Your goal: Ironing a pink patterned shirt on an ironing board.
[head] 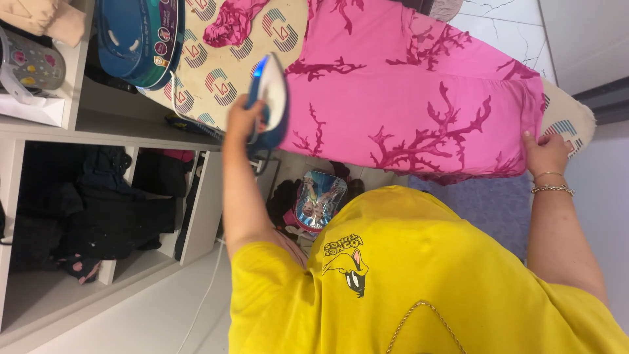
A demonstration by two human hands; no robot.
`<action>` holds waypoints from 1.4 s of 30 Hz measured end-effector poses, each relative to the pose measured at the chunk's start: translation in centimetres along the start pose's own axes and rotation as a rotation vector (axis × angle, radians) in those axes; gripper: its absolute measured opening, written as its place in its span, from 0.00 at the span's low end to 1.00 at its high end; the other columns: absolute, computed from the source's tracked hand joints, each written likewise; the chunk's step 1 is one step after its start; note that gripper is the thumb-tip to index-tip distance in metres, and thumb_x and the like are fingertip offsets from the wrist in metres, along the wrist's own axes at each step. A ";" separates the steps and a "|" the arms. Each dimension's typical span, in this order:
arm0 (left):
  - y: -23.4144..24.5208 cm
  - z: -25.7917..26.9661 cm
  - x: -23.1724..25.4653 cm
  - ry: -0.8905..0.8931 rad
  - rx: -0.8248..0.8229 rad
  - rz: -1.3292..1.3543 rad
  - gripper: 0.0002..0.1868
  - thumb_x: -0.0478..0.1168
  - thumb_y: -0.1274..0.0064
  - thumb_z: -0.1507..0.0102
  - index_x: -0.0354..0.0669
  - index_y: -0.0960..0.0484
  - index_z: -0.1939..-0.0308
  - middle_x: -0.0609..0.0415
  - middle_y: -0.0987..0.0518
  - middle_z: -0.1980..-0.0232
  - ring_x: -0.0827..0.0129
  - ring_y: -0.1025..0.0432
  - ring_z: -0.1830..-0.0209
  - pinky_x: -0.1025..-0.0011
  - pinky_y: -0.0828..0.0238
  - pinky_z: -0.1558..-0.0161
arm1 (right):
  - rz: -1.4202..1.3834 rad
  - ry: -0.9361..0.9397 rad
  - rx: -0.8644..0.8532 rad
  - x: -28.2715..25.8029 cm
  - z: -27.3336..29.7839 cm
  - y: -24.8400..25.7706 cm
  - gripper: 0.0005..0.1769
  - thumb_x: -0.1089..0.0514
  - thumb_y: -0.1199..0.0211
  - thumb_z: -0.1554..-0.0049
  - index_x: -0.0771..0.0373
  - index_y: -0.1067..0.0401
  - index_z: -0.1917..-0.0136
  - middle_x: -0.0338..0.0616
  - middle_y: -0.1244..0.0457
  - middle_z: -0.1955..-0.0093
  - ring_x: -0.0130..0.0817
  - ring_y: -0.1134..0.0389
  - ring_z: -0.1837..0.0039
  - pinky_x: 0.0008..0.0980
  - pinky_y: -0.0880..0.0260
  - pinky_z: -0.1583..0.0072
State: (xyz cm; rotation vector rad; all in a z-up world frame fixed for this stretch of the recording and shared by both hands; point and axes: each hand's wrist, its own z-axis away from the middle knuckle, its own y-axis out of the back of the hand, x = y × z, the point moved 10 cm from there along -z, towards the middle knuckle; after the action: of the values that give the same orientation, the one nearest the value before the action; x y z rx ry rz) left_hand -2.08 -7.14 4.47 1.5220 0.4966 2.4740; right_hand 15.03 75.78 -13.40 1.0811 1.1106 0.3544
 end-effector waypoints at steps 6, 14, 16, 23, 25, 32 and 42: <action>5.4 -3.2 7.2 -0.392 0.450 -0.656 0.24 0.43 0.35 0.42 0.42 0.20 0.43 0.45 0.19 0.56 0.54 0.23 0.59 0.59 0.26 0.61 | 0.024 0.025 -0.030 -4.6 -0.9 1.3 0.27 0.43 0.27 0.37 0.74 0.25 0.51 0.63 0.32 0.51 0.58 0.30 0.45 0.50 0.31 0.40; -11.7 -5.6 8.1 -0.285 0.149 -0.686 0.29 0.45 0.35 0.43 0.36 0.26 0.42 0.34 0.23 0.48 0.42 0.26 0.49 0.53 0.29 0.48 | -0.649 -0.338 -0.416 -8.6 -1.8 1.6 0.26 0.49 0.31 0.36 0.74 0.28 0.37 0.49 0.31 0.43 0.35 0.29 0.45 0.35 0.30 0.43; -11.4 -8.8 7.8 -0.324 0.171 -0.680 0.23 0.44 0.38 0.41 0.38 0.23 0.45 0.36 0.20 0.51 0.43 0.25 0.51 0.53 0.29 0.50 | -0.783 -0.334 -0.404 -10.3 -3.4 3.7 0.23 0.52 0.33 0.34 0.72 0.28 0.35 0.47 0.31 0.40 0.34 0.29 0.43 0.34 0.29 0.41; -4.3 -10.9 25.0 -0.956 0.487 -0.366 0.08 0.38 0.41 0.37 0.35 0.19 0.61 0.43 0.19 0.64 0.48 0.24 0.66 0.57 0.29 0.61 | -1.143 0.117 -0.128 -13.5 -15.9 10.5 0.22 0.61 0.32 0.34 0.61 0.39 0.32 0.39 0.31 0.39 0.30 0.27 0.37 0.29 0.23 0.35; -3.8 -17.8 26.2 -0.956 0.552 -0.345 0.08 0.37 0.42 0.37 0.34 0.21 0.61 0.42 0.19 0.65 0.47 0.25 0.66 0.58 0.27 0.60 | -1.279 -0.098 -0.186 -13.2 -18.1 9.5 0.17 0.58 0.33 0.32 0.64 0.36 0.36 0.41 0.30 0.43 0.30 0.26 0.41 0.28 0.23 0.39; -10.1 -27.9 23.6 -0.930 0.430 -0.350 0.09 0.32 0.45 0.38 0.33 0.20 0.55 0.39 0.18 0.55 0.44 0.24 0.53 0.57 0.28 0.50 | -1.028 -0.161 -0.083 -14.1 -21.6 9.0 0.18 0.53 0.31 0.32 0.63 0.34 0.37 0.36 0.31 0.49 0.26 0.27 0.48 0.24 0.31 0.52; -10.4 -3.3 12.3 -0.617 0.342 -0.612 0.24 0.40 0.41 0.36 0.37 0.27 0.38 0.34 0.32 0.33 0.41 0.30 0.40 0.55 0.29 0.44 | -0.064 0.053 0.033 -3.4 -6.2 3.2 0.30 0.43 0.32 0.41 0.76 0.28 0.47 0.58 0.32 0.51 0.45 0.31 0.47 0.44 0.31 0.45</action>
State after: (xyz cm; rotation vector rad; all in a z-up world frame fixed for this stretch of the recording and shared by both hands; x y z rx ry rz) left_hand -10.69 6.05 9.29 1.7912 1.0891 1.4261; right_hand 9.04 78.20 -9.04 1.0678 1.1990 0.3169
